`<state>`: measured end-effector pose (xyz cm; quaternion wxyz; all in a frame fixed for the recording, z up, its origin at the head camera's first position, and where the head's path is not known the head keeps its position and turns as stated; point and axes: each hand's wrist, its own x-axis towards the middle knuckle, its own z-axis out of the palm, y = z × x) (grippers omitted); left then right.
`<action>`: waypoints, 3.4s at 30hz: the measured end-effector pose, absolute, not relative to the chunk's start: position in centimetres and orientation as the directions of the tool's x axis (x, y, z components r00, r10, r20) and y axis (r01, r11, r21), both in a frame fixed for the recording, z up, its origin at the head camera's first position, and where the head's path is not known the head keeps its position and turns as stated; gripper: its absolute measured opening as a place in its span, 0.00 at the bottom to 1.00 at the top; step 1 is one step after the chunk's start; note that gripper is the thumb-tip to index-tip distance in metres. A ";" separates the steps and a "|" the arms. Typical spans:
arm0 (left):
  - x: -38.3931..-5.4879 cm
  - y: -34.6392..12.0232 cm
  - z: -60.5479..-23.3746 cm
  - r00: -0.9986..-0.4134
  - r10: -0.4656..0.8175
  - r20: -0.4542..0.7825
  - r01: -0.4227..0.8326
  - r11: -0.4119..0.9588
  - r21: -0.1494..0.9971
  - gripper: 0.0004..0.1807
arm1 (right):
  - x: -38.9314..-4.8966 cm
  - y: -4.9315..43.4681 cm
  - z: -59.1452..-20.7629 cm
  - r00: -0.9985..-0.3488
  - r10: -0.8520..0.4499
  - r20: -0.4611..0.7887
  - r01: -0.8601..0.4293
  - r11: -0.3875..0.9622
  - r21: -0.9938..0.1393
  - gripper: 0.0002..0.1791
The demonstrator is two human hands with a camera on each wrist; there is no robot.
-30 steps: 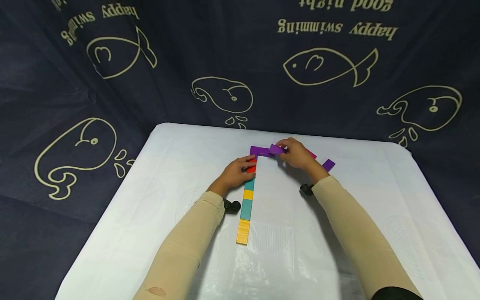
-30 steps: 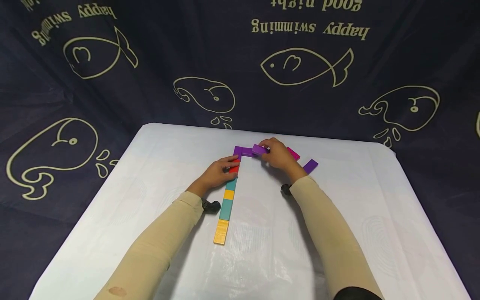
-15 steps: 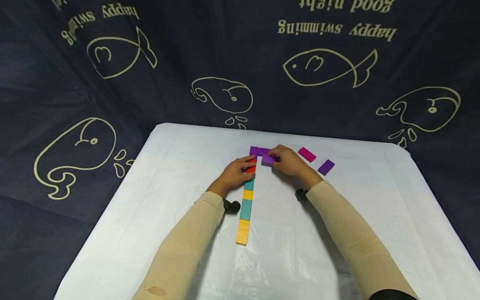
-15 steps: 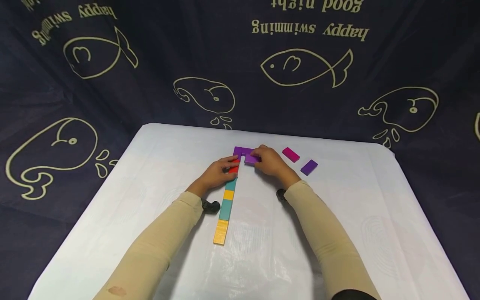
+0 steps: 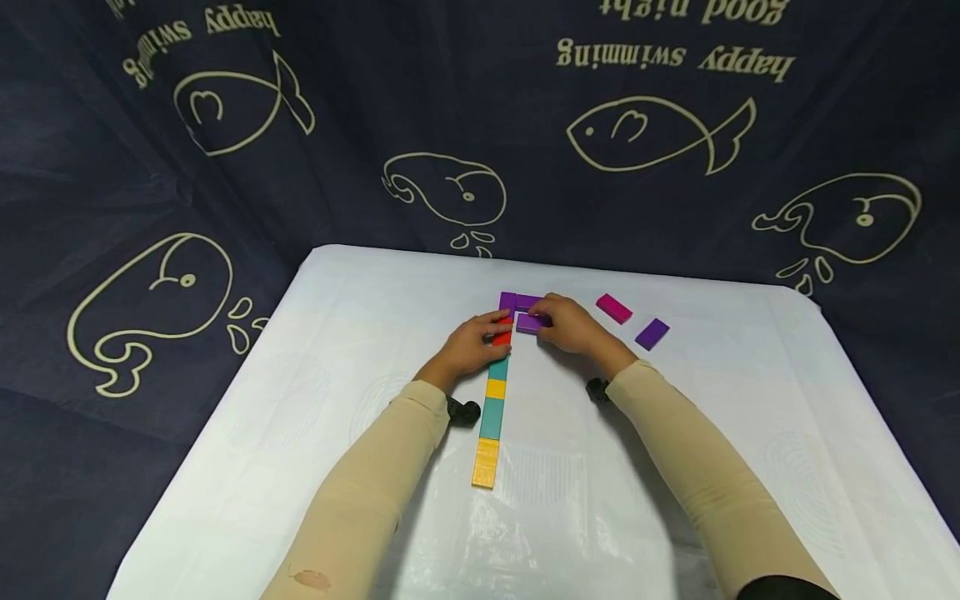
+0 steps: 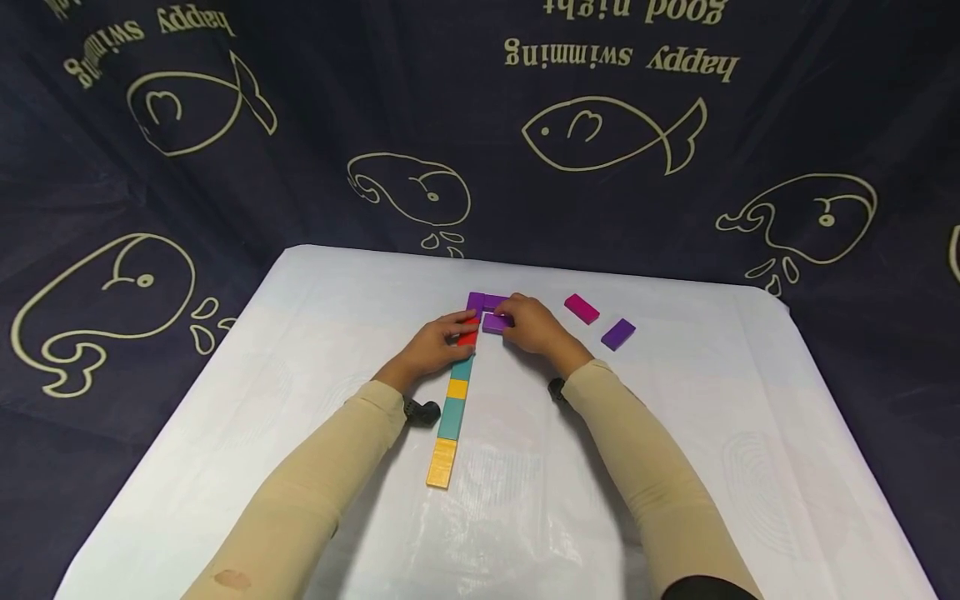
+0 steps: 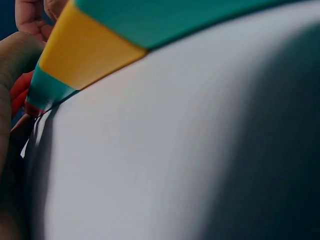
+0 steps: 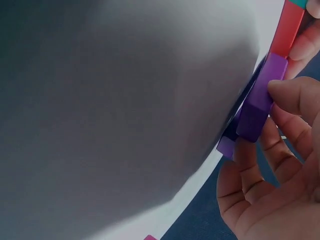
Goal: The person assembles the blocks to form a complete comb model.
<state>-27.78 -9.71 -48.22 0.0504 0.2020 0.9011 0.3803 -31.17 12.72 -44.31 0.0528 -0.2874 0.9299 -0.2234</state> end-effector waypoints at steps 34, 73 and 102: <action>-27.7 -9.8 -48.2 -0.909 0.412 0.068 0.335 0.622 0.708 0.28 | -31.5 12.1 -44.8 -0.841 -0.542 0.004 -0.498 0.771 -0.397 0.20; -27.9 -9.6 -48.7 -0.918 0.391 0.069 0.321 0.626 0.711 0.27 | -32.7 24.8 -44.3 -0.985 -0.154 -0.079 -0.079 0.805 -0.588 0.24; -27.6 -9.6 -48.5 -0.917 0.392 0.070 0.322 0.627 0.709 0.28 | -32.0 23.8 -44.1 -0.986 -0.152 -0.067 -0.084 0.802 -0.591 0.21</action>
